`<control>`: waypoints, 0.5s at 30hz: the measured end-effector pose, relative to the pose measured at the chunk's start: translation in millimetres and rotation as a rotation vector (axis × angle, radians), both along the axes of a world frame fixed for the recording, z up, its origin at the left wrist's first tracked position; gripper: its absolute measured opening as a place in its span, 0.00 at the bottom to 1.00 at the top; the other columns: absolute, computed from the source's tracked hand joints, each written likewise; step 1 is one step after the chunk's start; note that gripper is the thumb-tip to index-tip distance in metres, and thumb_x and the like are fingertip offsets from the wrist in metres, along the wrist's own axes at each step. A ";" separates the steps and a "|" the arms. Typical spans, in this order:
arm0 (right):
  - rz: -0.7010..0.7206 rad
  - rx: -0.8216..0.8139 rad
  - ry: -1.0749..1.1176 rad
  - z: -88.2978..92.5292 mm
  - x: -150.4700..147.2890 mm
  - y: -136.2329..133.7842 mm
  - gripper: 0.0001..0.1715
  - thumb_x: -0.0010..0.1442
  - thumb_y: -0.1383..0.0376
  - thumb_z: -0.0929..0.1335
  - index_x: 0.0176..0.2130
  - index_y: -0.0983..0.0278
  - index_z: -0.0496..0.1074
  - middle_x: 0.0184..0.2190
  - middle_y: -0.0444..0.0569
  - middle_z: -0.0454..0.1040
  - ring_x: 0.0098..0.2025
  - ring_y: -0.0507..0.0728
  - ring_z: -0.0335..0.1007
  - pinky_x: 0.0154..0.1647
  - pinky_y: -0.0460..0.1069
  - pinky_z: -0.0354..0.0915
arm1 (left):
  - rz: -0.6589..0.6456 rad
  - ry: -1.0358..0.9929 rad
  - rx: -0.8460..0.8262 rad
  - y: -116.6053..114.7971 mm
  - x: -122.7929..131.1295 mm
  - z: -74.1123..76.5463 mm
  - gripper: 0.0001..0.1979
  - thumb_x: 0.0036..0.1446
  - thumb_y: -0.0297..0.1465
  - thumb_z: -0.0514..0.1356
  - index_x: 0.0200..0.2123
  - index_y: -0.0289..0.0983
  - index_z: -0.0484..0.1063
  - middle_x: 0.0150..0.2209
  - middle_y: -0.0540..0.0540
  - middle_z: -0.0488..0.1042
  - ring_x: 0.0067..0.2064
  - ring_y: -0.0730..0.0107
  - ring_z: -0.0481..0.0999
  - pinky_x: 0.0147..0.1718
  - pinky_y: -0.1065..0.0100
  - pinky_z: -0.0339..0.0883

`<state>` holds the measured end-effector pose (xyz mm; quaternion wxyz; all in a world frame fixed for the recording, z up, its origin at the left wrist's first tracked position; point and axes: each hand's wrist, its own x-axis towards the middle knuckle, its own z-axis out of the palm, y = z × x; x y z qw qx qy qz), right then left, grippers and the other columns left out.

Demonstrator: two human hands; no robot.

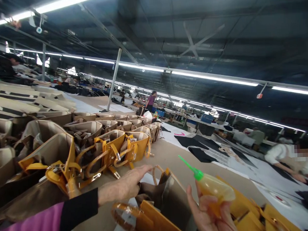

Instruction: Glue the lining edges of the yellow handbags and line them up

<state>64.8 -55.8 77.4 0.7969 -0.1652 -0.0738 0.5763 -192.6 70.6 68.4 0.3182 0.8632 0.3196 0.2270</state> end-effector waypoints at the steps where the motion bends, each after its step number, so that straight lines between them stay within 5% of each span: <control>1: -0.009 0.000 0.000 -1.9 0.9 0.2 0.18 0.48 0.74 0.75 0.39 0.60 0.76 0.39 0.44 0.77 0.28 0.51 0.69 0.56 0.71 0.58 | -0.034 -0.101 -0.046 -1.4 5.1 -0.8 0.37 0.38 0.15 0.49 0.55 0.42 0.61 0.58 0.45 0.66 0.61 0.62 0.62 0.60 0.59 0.53; 5: 0.012 0.019 -0.029 -2.4 2.8 -1.4 0.18 0.46 0.75 0.75 0.38 0.60 0.75 0.40 0.43 0.77 0.28 0.51 0.70 0.55 0.71 0.59 | -0.156 -0.369 -0.404 0.1 25.5 -4.3 0.30 0.32 0.16 0.48 0.43 0.38 0.61 0.36 0.49 0.74 0.42 0.69 0.74 0.44 0.67 0.65; 8: 0.033 0.047 -0.031 6.1 4.0 -4.4 0.18 0.45 0.75 0.76 0.36 0.60 0.75 0.39 0.41 0.77 0.28 0.51 0.70 0.55 0.70 0.61 | -0.134 -0.359 -0.510 -2.1 36.0 8.5 0.23 0.36 0.19 0.52 0.40 0.37 0.61 0.37 0.48 0.73 0.38 0.70 0.73 0.36 0.70 0.65; 11: 0.011 0.035 -0.017 21.0 4.7 -10.3 0.17 0.45 0.74 0.76 0.35 0.59 0.75 0.37 0.40 0.77 0.27 0.51 0.70 0.53 0.68 0.65 | -0.020 -0.091 -0.377 -10.3 44.6 31.5 0.18 0.45 0.32 0.61 0.41 0.37 0.64 0.40 0.46 0.73 0.39 0.65 0.73 0.34 0.67 0.64; 15: -0.093 0.038 -0.105 39.6 6.3 -21.8 0.17 0.49 0.72 0.75 0.39 0.58 0.74 0.37 0.41 0.76 0.29 0.53 0.71 0.52 0.64 0.68 | 0.040 0.330 -0.043 -16.5 64.2 42.9 0.36 0.38 0.46 0.68 0.48 0.34 0.65 0.47 0.37 0.71 0.46 0.51 0.72 0.41 0.59 0.66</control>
